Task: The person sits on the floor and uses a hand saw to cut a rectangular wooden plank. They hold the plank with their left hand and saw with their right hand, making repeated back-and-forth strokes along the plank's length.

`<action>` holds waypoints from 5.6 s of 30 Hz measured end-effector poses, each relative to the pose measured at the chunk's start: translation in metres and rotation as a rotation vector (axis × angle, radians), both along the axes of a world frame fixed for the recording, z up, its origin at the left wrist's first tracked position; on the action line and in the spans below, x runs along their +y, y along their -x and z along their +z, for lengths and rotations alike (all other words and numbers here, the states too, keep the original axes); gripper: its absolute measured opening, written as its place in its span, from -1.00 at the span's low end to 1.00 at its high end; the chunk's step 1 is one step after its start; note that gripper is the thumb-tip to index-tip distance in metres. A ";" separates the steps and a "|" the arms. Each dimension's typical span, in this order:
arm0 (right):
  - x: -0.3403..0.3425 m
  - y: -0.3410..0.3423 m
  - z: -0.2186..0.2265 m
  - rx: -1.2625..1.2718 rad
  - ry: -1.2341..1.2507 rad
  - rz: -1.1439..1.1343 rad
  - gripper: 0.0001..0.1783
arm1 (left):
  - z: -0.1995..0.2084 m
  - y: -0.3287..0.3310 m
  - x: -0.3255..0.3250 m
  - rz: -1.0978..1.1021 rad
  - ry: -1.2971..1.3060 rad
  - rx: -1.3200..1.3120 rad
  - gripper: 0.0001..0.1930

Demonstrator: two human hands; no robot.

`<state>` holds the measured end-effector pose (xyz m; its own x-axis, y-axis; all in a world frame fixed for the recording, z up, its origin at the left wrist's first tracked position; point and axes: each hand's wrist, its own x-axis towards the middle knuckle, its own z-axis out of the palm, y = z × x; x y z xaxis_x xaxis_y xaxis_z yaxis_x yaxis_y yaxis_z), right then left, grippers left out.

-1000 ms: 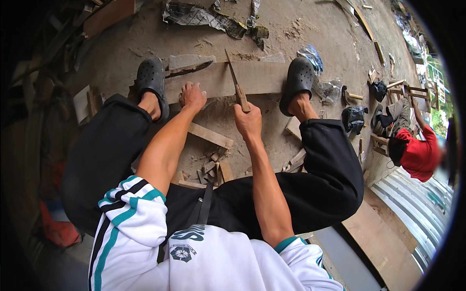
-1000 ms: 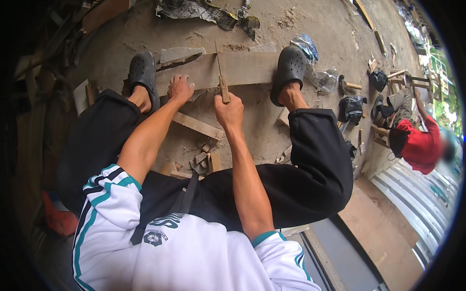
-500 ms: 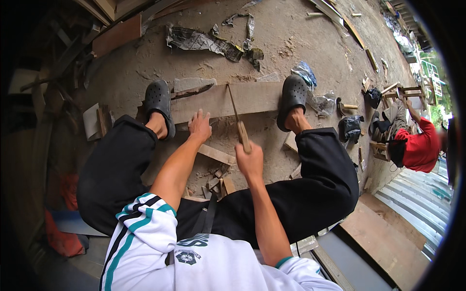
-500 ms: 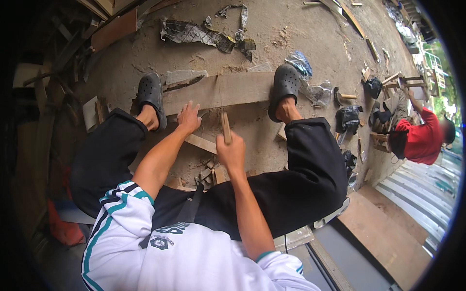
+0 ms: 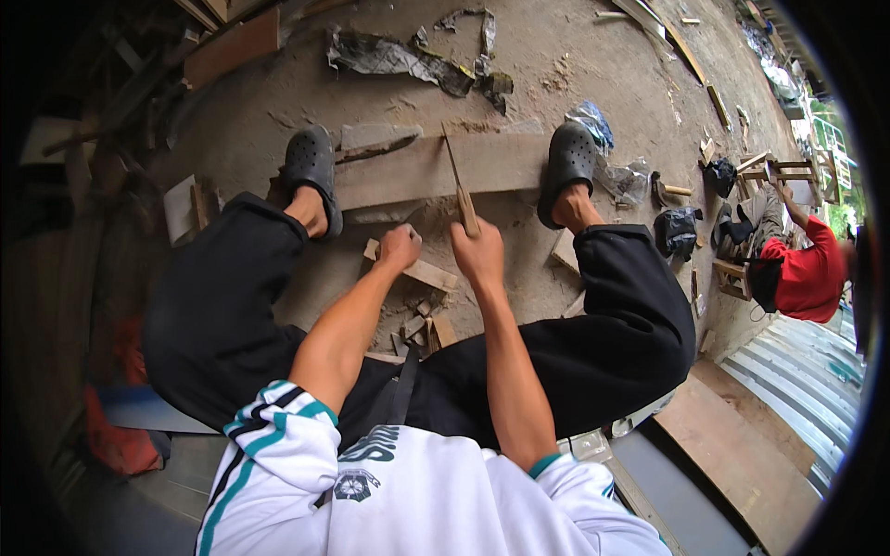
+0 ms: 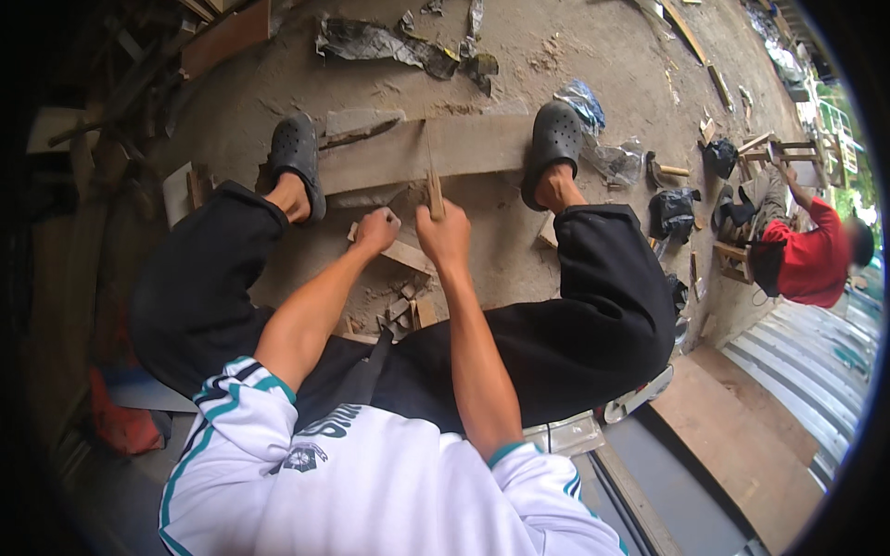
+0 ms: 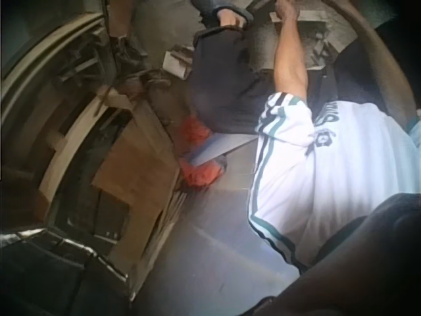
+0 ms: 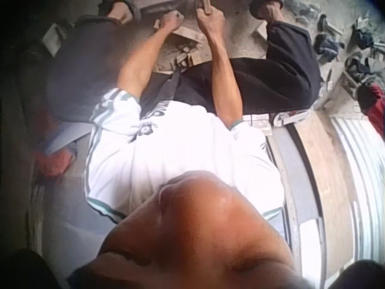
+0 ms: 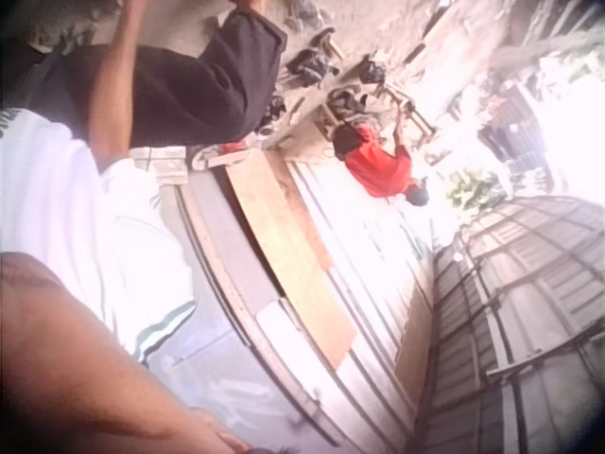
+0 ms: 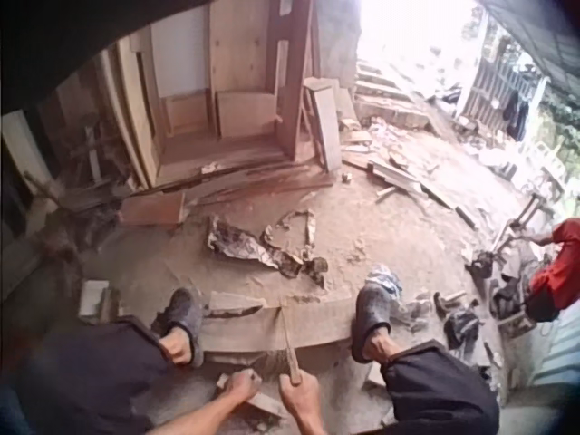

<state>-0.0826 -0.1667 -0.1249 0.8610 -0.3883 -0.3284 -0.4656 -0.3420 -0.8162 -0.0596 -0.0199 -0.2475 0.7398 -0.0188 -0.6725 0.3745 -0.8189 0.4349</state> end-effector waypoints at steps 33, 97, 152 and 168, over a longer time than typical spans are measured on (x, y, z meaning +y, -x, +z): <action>-0.010 -0.004 -0.005 -0.017 0.073 0.001 -0.62 | -0.027 -0.017 -0.011 0.484 0.204 -0.296 -0.83; -0.004 0.007 -0.009 -0.073 0.020 0.048 -0.63 | -0.039 -0.085 0.043 -0.512 -0.225 0.109 0.10; -0.001 0.005 -0.065 -0.083 -0.005 -0.015 -0.77 | -0.026 -0.097 0.027 -0.532 -0.249 0.168 0.02; 0.004 0.021 -0.041 -0.085 -0.112 -0.087 -0.75 | -0.029 -0.089 0.033 -0.522 -0.246 0.150 0.03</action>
